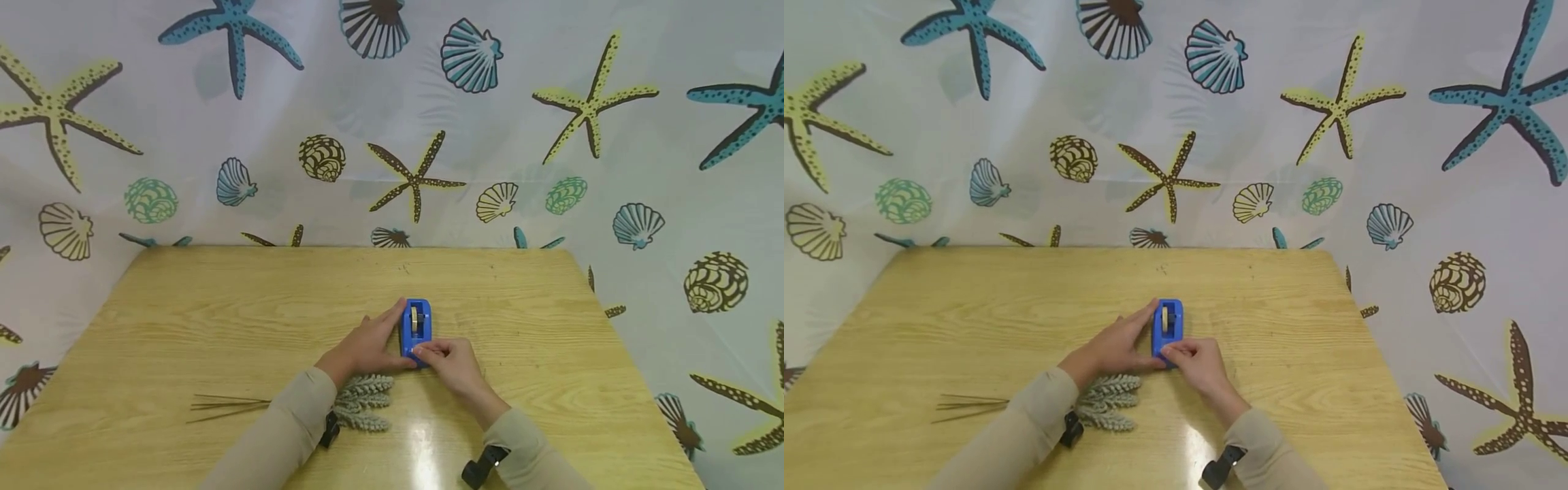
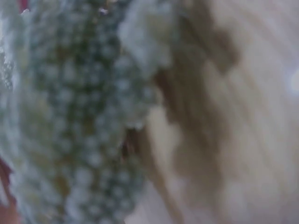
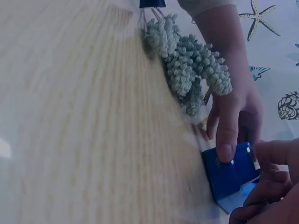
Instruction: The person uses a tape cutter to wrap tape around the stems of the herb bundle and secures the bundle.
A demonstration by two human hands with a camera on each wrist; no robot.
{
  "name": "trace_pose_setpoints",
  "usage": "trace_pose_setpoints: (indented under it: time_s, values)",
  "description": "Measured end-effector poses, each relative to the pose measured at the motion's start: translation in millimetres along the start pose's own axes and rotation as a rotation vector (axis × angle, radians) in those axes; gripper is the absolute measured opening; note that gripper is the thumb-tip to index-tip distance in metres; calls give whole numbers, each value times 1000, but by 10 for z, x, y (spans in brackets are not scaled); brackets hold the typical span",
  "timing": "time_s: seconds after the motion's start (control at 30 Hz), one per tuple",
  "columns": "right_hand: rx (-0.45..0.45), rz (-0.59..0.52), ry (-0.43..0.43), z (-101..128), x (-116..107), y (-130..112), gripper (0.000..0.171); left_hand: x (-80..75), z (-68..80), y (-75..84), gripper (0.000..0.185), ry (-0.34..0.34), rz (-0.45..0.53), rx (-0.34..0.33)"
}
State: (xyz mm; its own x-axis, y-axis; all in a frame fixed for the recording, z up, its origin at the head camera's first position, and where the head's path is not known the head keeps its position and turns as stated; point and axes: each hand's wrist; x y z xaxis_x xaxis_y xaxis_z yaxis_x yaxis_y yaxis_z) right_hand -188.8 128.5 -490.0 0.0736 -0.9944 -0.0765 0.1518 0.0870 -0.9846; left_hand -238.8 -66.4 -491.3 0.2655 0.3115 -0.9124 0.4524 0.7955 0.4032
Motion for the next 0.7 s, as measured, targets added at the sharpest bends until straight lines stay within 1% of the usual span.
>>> trace_pose_setpoints:
  time_s: [0.2,0.37,0.57,0.7]
  values:
    - [2,35,3,88,43,-94,22,-22,33,-15,124,10,-13,-6]
    - [6,10,4,104,16,-45,23,-14,41,-6,123,25,-31,1]
    - [5,18,4,115,7,6,24,-27,38,0,124,37,-33,-4]
    - [27,22,7,152,0,19,26,-1,13,9,126,21,-39,-13]
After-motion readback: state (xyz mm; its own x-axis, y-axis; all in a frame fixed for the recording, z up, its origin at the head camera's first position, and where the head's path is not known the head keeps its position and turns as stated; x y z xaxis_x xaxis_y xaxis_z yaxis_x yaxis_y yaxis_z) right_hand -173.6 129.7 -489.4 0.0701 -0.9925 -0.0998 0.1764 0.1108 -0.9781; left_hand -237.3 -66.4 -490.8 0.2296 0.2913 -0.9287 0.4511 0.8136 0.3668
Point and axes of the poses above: each hand's wrist, its own z-axis away from the middle knuckle, its own x-axis out of the palm, y = z × x, and after that the axes turned 10 degrees about -z, right-handed
